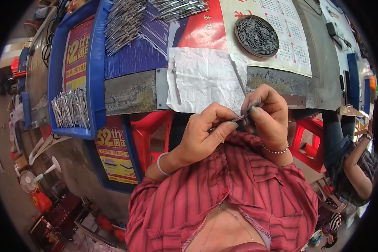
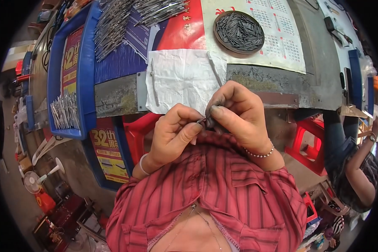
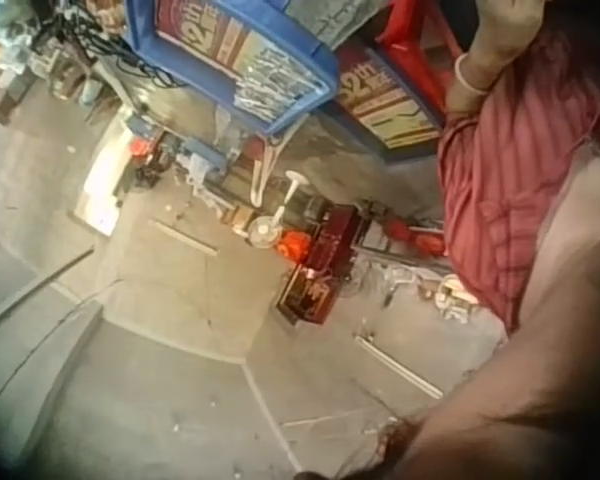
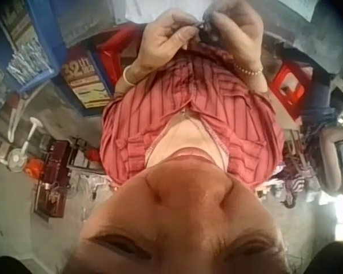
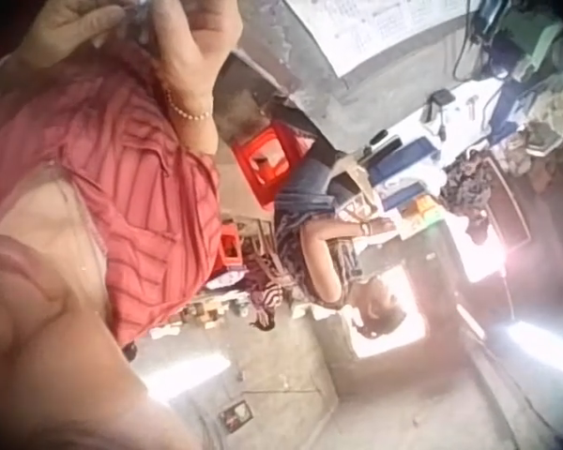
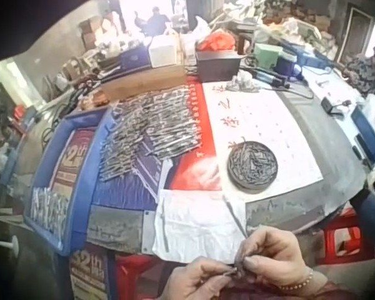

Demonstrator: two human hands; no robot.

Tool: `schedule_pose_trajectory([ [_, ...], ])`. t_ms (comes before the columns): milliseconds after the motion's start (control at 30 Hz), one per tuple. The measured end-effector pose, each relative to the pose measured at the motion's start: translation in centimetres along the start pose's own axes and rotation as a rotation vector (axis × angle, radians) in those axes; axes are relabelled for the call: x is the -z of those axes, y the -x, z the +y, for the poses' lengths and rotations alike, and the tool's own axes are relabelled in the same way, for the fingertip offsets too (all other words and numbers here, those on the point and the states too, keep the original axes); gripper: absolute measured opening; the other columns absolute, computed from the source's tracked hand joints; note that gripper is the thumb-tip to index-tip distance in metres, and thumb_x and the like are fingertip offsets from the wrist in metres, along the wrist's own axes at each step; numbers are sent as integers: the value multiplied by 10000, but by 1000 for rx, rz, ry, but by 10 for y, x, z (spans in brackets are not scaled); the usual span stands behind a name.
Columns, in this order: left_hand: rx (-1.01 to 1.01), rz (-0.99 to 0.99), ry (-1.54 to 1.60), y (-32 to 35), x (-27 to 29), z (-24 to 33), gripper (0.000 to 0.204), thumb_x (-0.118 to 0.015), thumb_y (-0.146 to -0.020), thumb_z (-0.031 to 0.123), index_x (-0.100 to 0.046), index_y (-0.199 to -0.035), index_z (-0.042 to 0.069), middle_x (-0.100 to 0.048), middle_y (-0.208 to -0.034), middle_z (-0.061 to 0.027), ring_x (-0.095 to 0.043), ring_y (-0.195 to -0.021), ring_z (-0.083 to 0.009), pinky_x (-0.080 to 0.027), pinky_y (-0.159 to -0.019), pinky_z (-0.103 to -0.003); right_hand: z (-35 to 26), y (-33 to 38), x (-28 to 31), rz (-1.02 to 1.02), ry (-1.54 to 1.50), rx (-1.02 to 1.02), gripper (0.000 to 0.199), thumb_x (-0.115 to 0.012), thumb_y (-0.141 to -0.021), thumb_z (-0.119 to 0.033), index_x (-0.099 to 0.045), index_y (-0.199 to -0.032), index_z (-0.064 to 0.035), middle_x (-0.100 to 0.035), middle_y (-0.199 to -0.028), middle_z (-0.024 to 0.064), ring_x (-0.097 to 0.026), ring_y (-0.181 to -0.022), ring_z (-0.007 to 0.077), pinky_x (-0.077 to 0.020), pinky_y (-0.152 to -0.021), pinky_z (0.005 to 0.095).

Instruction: Assembling small metal components on a workbench in a workshop setting.

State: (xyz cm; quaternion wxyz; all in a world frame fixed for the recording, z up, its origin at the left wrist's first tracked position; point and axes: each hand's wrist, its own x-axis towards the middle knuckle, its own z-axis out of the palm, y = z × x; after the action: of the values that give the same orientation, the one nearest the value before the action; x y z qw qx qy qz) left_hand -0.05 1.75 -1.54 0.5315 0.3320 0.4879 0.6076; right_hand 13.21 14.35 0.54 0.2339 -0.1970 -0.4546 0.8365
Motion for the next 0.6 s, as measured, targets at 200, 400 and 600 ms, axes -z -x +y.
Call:
schedule_pose_trajectory([
  [200,-23,-8,-27,-2,0,2,122,-575,-916,86,-533,-996,4,-612,-692,-14,-504,-573,-24,-398,-516,-185,0,1,0,30,47,-56,103,-579,-884,-62,-495,-895,-5,-594,-768,70,-515,-580,61,-406,-513,181],
  [400,-31,-72,-50,-3,1,3,130,-539,-932,63,-510,-1037,-8,-609,-855,-52,-531,-664,-41,-434,-562,-172,0,0,1,23,-45,-14,117,-580,-890,-88,-497,-893,-7,-591,-760,65,-505,-567,56,-398,-507,179],
  [600,-18,-61,-63,-4,-1,5,134,-550,-927,67,-518,-1035,-6,-610,-825,-40,-521,-635,-37,-428,-547,-171,-1,1,1,37,31,-22,128,-588,-892,-91,-491,-907,-8,-578,-747,47,-500,-570,51,-389,-509,177],
])
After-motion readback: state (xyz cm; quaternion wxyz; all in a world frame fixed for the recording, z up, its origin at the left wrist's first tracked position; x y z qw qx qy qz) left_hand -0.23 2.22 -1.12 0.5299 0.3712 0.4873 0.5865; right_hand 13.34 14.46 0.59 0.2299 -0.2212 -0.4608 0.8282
